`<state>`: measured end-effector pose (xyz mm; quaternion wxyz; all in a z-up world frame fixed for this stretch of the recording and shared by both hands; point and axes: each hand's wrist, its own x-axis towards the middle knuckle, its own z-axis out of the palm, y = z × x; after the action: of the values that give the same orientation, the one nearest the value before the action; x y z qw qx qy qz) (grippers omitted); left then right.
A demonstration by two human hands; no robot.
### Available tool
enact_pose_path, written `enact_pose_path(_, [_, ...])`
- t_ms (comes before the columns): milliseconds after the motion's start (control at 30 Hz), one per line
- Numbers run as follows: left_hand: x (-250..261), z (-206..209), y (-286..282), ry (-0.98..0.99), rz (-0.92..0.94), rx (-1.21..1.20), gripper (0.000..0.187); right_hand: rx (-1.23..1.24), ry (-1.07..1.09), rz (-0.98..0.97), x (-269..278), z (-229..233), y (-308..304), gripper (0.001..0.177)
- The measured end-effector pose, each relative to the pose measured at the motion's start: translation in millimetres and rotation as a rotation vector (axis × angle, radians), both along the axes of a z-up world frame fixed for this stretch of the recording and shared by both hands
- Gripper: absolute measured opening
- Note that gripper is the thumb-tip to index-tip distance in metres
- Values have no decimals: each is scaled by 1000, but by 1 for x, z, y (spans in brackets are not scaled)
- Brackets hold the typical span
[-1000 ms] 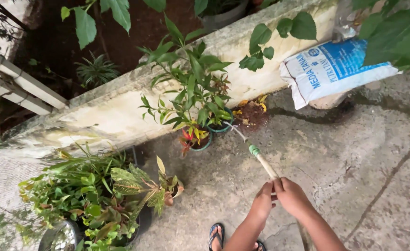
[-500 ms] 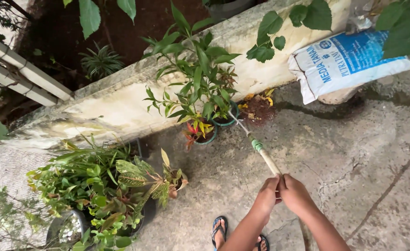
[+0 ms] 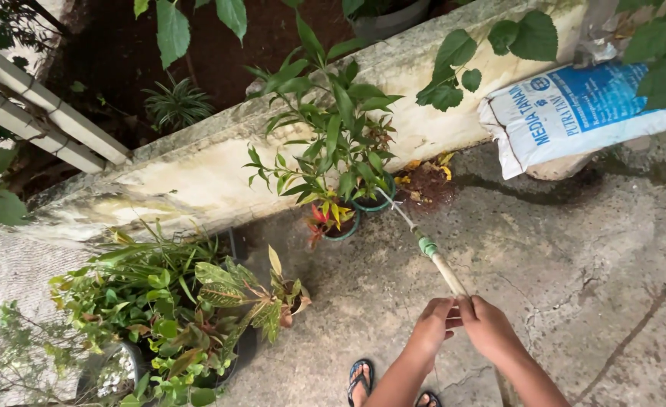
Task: Watering various potted plants in an outdoor area using a hose.
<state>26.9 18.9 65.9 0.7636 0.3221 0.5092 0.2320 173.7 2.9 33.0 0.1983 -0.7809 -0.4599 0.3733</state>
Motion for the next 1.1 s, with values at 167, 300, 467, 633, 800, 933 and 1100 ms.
enact_pose_path(167, [-6,-8,-2,-4,2,-4,42,22,-22,11,-2,-10,-6,45])
enact_pose_path(300, [-12,-16,-2,-14,4,8,42,1,-3,-3,-9,5,-10,44])
enact_pose_path(467, [-21,-21,-4,2,18,6,41,-50,-78,11,-17,6,-15,44])
enact_pose_path(633, [-31,-20,-6,20,32,-19,41,-34,-38,65,-31,-18,-21,39])
enact_pose_path(800, [-52,-26,-7,59,111,-22,40,-95,29,146,-60,-16,-20,37])
enact_pose_path(933, [-65,-34,-5,36,126,-3,41,-90,11,220,-76,-14,-16,37])
enact_pose_path(1100, [-73,-34,-1,11,117,-28,39,-100,-8,184,-86,-11,-13,37])
